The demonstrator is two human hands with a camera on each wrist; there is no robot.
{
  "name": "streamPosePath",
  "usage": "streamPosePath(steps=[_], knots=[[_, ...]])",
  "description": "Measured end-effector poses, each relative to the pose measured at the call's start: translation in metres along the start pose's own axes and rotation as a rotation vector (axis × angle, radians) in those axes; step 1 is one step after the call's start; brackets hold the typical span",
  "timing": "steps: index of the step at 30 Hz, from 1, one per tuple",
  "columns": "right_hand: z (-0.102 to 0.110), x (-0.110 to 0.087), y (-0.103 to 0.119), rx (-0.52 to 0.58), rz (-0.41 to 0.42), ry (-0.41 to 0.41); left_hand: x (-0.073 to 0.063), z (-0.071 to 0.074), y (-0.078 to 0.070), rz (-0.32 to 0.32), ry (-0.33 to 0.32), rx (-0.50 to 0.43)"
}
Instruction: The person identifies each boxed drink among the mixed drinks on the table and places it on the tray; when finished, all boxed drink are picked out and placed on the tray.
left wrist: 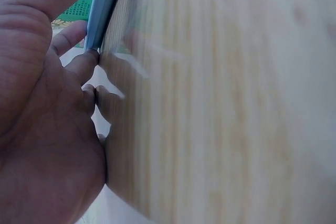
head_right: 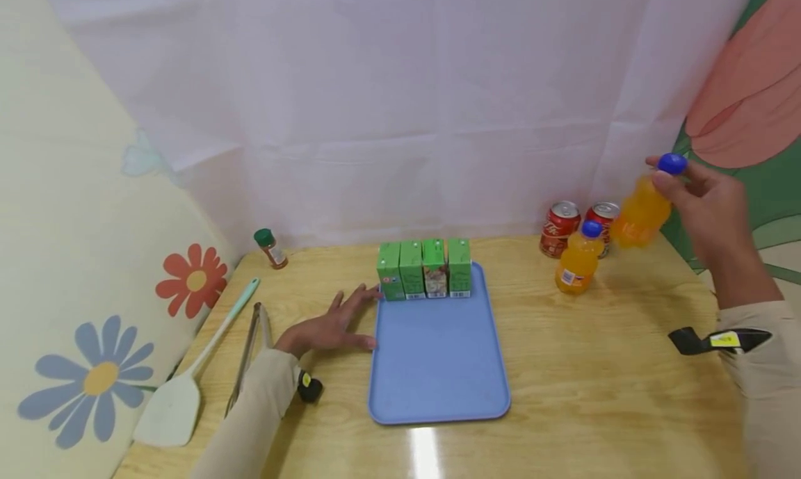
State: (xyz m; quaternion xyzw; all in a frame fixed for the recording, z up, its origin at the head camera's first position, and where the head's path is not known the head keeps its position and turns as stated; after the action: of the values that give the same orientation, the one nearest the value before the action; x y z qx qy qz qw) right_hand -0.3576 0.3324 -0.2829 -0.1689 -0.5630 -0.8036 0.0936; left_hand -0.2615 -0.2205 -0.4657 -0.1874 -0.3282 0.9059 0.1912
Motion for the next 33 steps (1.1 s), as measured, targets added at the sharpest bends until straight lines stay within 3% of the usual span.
streamPosePath(steps=[7,14,26,33], knots=[[-0.002,0.005,0.022,-0.063,0.008,-0.006,0.000,0.000,-0.002,-0.014,0.008,0.002],[-0.021,0.006,0.047,-0.095,0.046,0.034,-0.001,0.001,-0.002,-0.017,0.002,-0.011],[-0.077,-0.003,0.073,-0.052,0.069,0.250,-0.001,-0.002,-0.001,-0.027,0.000,0.015],[-0.116,-0.013,0.084,0.014,0.154,0.357,-0.002,0.000,-0.006,-0.055,-0.001,0.020]])
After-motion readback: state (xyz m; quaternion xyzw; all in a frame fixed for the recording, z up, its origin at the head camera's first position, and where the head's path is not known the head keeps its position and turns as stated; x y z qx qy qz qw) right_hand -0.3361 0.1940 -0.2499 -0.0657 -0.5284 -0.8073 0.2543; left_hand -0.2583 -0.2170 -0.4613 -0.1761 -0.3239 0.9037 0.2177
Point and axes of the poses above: each hand's wrist, its own x-axis towards the middle knuckle, its own z-axis out of the back of the hand, y = z × x, the point moved 6 cm from there along x, towards the middle knuckle, and after that the axes turned 1 degree about y, right-handed, at the moved point
